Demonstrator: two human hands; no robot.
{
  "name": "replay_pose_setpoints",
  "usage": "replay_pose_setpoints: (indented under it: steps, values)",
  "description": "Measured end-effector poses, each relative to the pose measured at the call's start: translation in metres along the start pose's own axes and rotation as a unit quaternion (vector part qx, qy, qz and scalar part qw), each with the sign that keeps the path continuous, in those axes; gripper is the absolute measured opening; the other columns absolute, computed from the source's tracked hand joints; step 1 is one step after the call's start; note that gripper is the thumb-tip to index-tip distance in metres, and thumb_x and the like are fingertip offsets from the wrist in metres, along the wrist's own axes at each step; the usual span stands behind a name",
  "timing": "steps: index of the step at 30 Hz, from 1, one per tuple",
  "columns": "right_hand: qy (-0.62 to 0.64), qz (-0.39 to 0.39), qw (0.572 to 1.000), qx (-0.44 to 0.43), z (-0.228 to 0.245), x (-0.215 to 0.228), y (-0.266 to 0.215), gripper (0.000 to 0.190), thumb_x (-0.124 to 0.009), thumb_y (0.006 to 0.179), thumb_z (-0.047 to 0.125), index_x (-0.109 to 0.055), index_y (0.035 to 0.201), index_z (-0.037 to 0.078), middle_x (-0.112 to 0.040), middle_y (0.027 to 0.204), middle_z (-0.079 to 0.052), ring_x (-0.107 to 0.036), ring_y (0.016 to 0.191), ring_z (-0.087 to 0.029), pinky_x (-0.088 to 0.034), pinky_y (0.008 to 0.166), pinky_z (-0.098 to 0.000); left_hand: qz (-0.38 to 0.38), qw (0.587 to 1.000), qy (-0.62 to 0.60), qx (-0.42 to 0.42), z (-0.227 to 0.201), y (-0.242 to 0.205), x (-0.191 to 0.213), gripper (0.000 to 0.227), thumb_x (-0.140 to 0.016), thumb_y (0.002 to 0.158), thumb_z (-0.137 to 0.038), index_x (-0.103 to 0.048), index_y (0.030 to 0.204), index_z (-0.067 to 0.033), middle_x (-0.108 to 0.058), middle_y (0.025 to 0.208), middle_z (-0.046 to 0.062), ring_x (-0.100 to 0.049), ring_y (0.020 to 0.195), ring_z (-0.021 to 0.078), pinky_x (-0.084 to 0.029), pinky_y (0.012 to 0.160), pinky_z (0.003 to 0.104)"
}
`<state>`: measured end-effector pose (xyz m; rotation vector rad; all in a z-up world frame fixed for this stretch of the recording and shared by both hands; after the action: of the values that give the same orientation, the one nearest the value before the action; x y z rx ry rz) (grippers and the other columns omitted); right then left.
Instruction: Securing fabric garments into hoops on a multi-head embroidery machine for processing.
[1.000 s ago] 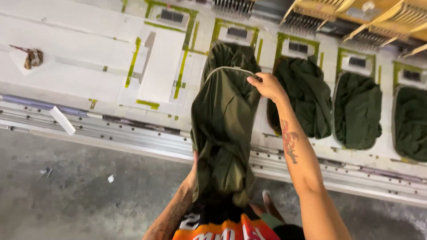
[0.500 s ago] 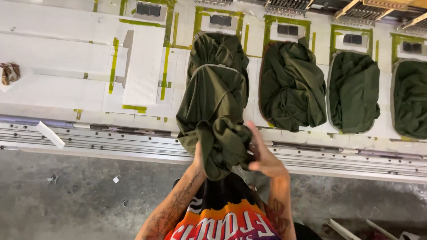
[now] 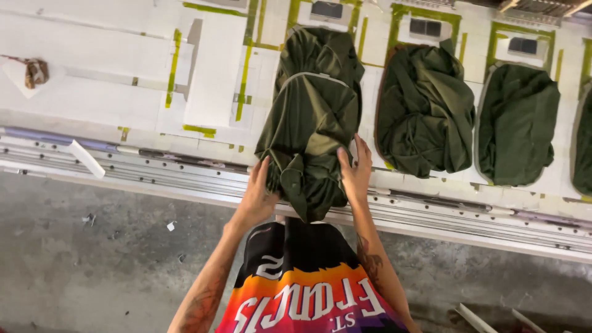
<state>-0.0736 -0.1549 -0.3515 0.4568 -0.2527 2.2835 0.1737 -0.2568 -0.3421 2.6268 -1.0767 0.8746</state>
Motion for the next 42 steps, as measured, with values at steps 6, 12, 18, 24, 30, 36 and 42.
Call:
replay_pose_setpoints:
  steps: [6, 12, 18, 24, 30, 36, 42]
  values:
    - [0.065, 0.025, 0.984, -0.161, 0.025, -0.017, -0.013, 0.071, -0.059, 0.102, 0.056, -0.044, 0.158, 0.016, -0.017, 0.167, -0.027, -0.019, 0.154, -0.049, -0.018, 0.125, -0.0641, -0.036, 0.961, 0.266, -0.069, -0.035, 0.005, -0.053, 0.086, -0.064, 0.066, -0.013, -0.048, 0.149, 0.0007, -0.032, 0.164, 0.025, -0.031, 0.149, 0.0492, -0.036, 0.114, 0.062]
    - [0.016, 0.051, 0.989, -0.136, 0.006, -0.018, -0.026, 0.086, -0.053, 0.105, 0.060, -0.014, 0.169, 0.016, -0.010, 0.169, -0.025, -0.011, 0.156, -0.046, -0.015, 0.125, -0.0627, -0.021, 0.963, 0.267, -0.011, -0.017, 0.039, -0.096, 0.075, -0.058, 0.073, -0.025, -0.054, 0.145, -0.0029, -0.047, 0.151, 0.019, -0.040, 0.141, 0.0431, -0.036, 0.111, 0.064]
    - [0.014, 0.027, 0.981, -0.190, -0.031, -0.021, -0.016, 0.085, -0.053, 0.103, 0.065, -0.027, 0.166, 0.013, -0.025, 0.164, -0.023, -0.022, 0.154, -0.044, -0.020, 0.125, -0.0601, -0.111, 0.984, 0.034, 0.135, 0.098, 0.055, -0.034, 0.029, -0.054, 0.095, -0.022, -0.072, 0.117, -0.0167, -0.070, 0.109, 0.009, -0.070, 0.106, 0.0380, -0.057, 0.089, 0.052]
    - [0.041, -0.044, 0.977, -0.207, -0.015, -0.012, -0.035, 0.083, -0.057, 0.103, 0.061, -0.031, 0.165, 0.014, -0.030, 0.163, -0.023, -0.017, 0.154, -0.046, -0.018, 0.124, -0.0607, -0.050, 0.990, 0.017, 0.129, 0.097, 0.046, -0.032, 0.024, -0.056, 0.102, -0.022, -0.066, 0.115, -0.0050, -0.071, 0.098, 0.021, -0.069, 0.099, 0.0475, -0.055, 0.079, 0.058]
    - [0.239, -0.149, 0.890, -0.358, 0.045, -0.033, -0.103, 0.073, -0.067, 0.095, 0.051, -0.049, 0.148, 0.004, -0.052, 0.140, -0.027, -0.051, 0.130, -0.044, -0.042, 0.107, -0.0600, 0.025, 0.995, 0.069, -0.064, 0.023, 0.144, 0.024, 0.032, -0.057, 0.099, -0.010, -0.069, 0.126, -0.0003, -0.072, 0.097, 0.021, -0.070, 0.097, 0.0450, -0.058, 0.081, 0.052]
    - [0.555, -0.141, 0.663, -0.483, 0.096, -0.116, -0.125, 0.043, -0.058, 0.096, 0.037, -0.069, 0.123, 0.006, -0.070, 0.123, -0.017, -0.066, 0.116, -0.037, -0.051, 0.102, -0.0511, 0.225, 0.905, 0.175, -0.317, -0.004, 0.262, -0.129, 0.028, -0.070, 0.077, -0.012, -0.076, 0.104, -0.0069, -0.070, 0.102, 0.015, -0.064, 0.105, 0.0382, -0.051, 0.087, 0.053]
    - [0.686, -0.208, 0.577, -0.392, 0.091, -0.159, -0.101, 0.032, -0.050, 0.104, 0.032, -0.071, 0.113, 0.009, -0.072, 0.115, -0.009, -0.069, 0.112, -0.033, -0.055, 0.097, -0.0445, 0.180, 0.836, 0.126, -0.502, -0.021, 0.230, -0.207, 0.019, -0.059, 0.088, -0.016, -0.077, 0.092, -0.0111, -0.060, 0.089, 0.006, -0.059, 0.095, 0.0273, -0.045, 0.090, 0.043]
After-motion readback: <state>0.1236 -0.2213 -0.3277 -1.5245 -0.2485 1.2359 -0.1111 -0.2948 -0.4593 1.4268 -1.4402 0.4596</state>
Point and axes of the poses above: each hand's wrist, its own y-axis towards the middle knuckle, its own x-axis out of the back of the hand, z = x × y, the point moved 5 cm from there along y, towards the middle knuckle
